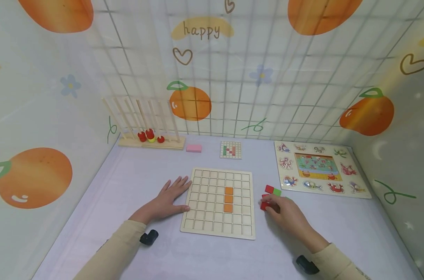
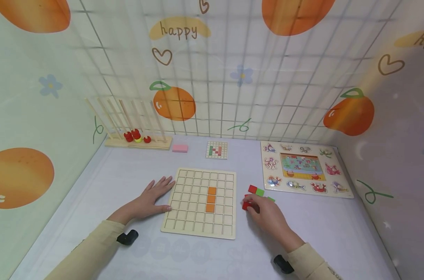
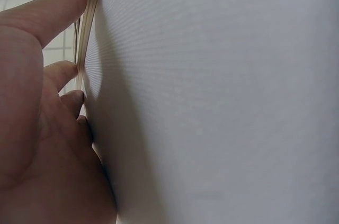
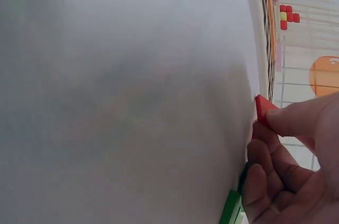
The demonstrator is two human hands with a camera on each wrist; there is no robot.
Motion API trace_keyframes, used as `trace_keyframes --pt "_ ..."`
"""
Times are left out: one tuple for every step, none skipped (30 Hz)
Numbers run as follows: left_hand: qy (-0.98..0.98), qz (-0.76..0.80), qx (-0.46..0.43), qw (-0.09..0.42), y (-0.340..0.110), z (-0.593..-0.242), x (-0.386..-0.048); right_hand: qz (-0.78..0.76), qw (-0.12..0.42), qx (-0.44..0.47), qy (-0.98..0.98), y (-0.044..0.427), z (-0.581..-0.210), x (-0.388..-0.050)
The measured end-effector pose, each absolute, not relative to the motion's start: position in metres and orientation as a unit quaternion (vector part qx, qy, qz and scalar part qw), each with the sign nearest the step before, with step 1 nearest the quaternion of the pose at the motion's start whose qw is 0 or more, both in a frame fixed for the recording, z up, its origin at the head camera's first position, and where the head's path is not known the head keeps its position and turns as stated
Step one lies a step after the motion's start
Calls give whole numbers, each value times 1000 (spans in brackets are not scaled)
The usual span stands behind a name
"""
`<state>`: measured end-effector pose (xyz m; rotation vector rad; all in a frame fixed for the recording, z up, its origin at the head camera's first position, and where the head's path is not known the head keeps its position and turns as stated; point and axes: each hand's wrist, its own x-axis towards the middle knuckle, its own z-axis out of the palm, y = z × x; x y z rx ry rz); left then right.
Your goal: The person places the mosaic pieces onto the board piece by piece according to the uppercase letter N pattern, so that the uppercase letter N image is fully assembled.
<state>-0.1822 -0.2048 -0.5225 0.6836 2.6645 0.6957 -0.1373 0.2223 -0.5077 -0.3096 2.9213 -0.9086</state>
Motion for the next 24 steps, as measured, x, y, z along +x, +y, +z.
trace_keyframes --pt "929 240 237 152 -205 -523 -182 -299 31 -103 948 222 -508 -137" --pt "930 238 237 151 -205 -523 -182 -302 30 -106 947 222 -508 -137" --pt "930 238 236 151 -205 -524 -183 -306 29 -108 946 222 -508 -137" --pt "930 237 237 150 -205 -524 -183 -309 29 -109 944 221 -508 -137" --pt "931 235 235 152 -205 -525 -183 -314 29 -110 943 221 -508 -137" --pt "930 236 236 151 -205 -525 -182 -317 29 -111 942 220 -508 -138" --pt "930 238 237 150 -205 -525 -182 -317 28 -111 941 220 -508 -138" --pt "930 239 237 150 -205 -525 -182 -320 29 -111 941 219 -508 -138" --pt "929 240 237 149 -205 -525 -182 -323 30 -109 940 218 -507 -138" --pt "929 240 237 149 -205 -525 -182 -325 31 -106 939 217 -507 -138" --pt "929 241 237 149 -205 -524 -182 -328 33 -103 938 216 -506 -138" --pt "930 240 236 150 -205 -524 -182 -329 35 -100 938 216 -505 -138" --pt "930 240 235 150 -205 -524 -182 -330 37 -96 938 215 -505 -138" --pt "930 240 235 150 -204 -525 -182 -333 40 -92 938 214 -504 -138" --pt "930 240 235 151 -204 -525 -182 -335 42 -89 937 213 -503 -138" --pt "930 239 234 151 -204 -525 -182 -337 43 -86 937 212 -503 -138" --pt "930 238 234 151 -204 -525 -182 -338 44 -84 936 211 -502 -138" --pt "931 237 234 152 -204 -525 -182 -340 45 -82 936 210 -502 -137" --pt "931 237 234 151 -204 -525 -182 -342 45 -81 935 209 -501 -137" --pt "931 237 234 151 -204 -525 -182 -345 46 -79 934 207 -500 -137" --pt "931 237 233 151 -204 -525 -181 -346 47 -79 934 206 -500 -137" --pt "931 237 233 150 -204 -525 -181 -348 48 -80 933 205 -500 -136" --pt "931 238 233 150 -204 -524 -181 -351 49 -81 932 204 -500 -136" --pt "930 239 234 150 -204 -524 -181 -352 50 -83 931 202 -500 -136"
